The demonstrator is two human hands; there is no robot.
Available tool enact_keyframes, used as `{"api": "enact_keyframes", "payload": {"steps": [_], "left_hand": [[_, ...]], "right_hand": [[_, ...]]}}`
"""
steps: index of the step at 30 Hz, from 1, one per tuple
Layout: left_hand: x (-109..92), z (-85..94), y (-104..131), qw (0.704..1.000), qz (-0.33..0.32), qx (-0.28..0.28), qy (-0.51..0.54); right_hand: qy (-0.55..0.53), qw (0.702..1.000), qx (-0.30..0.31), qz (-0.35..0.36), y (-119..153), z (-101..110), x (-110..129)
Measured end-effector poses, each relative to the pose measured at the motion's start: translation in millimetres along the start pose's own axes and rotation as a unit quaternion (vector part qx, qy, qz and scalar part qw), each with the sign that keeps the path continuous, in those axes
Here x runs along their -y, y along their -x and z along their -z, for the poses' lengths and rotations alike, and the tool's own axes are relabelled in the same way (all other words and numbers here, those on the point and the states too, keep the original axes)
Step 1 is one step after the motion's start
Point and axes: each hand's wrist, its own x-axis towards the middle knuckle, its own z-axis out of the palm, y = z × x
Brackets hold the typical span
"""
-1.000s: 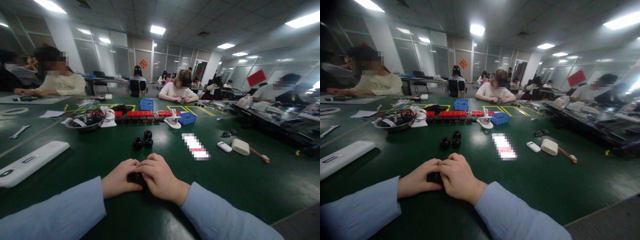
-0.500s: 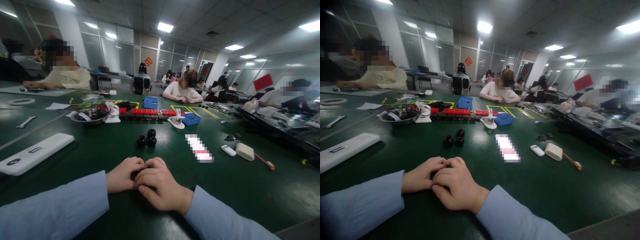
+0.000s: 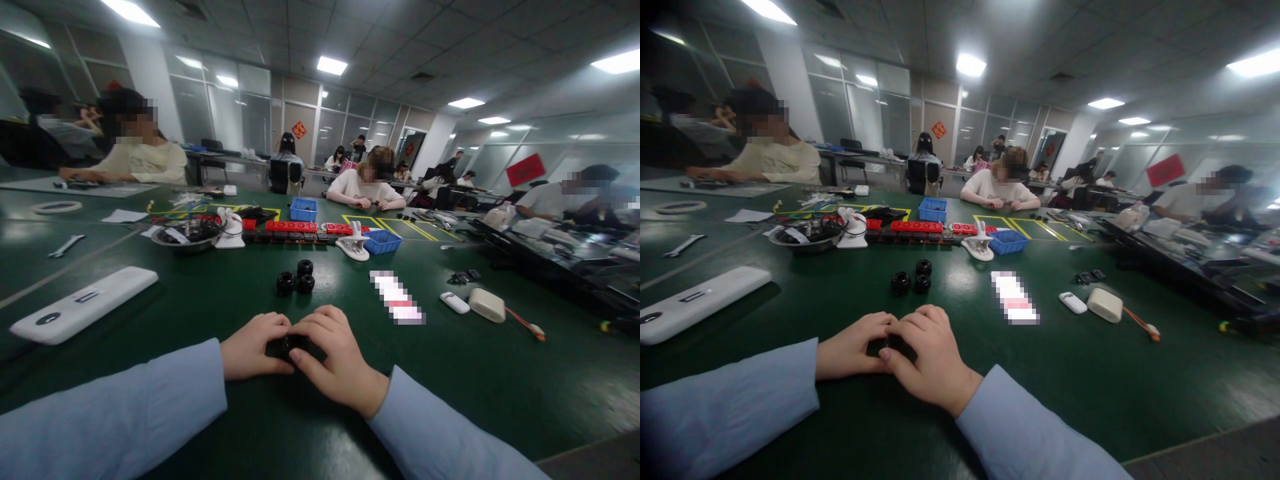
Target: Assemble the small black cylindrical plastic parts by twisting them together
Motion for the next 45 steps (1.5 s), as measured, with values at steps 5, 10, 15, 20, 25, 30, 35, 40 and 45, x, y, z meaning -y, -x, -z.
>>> {"api": "enact_keyframes", "payload": {"steps": [5, 10, 15, 20, 25, 30, 35, 40, 45], "left_hand": [[-1.4, 0.9, -0.4, 1.000, 0.010, -0.007, 0.007], [-5.0, 1.3, -1.2, 0.999, 0.027, -0.014, 0.012], [-3.7, -1.0, -1.3, 1.000, 0.017, -0.023, 0.006], [-2.7, -1.6, -1.1, 1.000, 0.018, -0.024, 0.008], [-4.0, -0.6, -1.3, 1.000, 0.022, -0.019, 0.008], [-3.9, 0.1, -1.9, 1.000, 0.021, -0.019, 0.013], [-5.2, 1.6, -2.0, 0.999, 0.027, -0.017, 0.018], [-5.1, 1.9, -2.9, 0.999, 0.025, -0.017, 0.028], [-2.6, 0.2, -3.7, 0.999, 0.016, -0.021, 0.029]], "right_hand": [[0.049, 0.996, 0.007, -0.075, -2.5, 2.0, -1.8], [0.069, 0.994, 0.046, -0.070, -3.5, -0.2, -3.3], [0.068, 0.993, 0.052, -0.076, -3.9, -3.3, -5.7], [0.056, 0.993, 0.055, -0.084, -3.3, -4.6, -7.1], [0.053, 0.993, 0.066, -0.088, -3.6, -4.2, -5.9], [0.050, 0.993, 0.069, -0.087, -3.6, -2.8, -3.7], [0.053, 0.992, 0.075, -0.081, -3.6, -2.0, -1.1], [0.051, 0.992, 0.089, -0.072, -3.7, -1.7, 0.4], [0.046, 0.992, 0.105, -0.061, -4.4, -1.3, 1.4]]}}
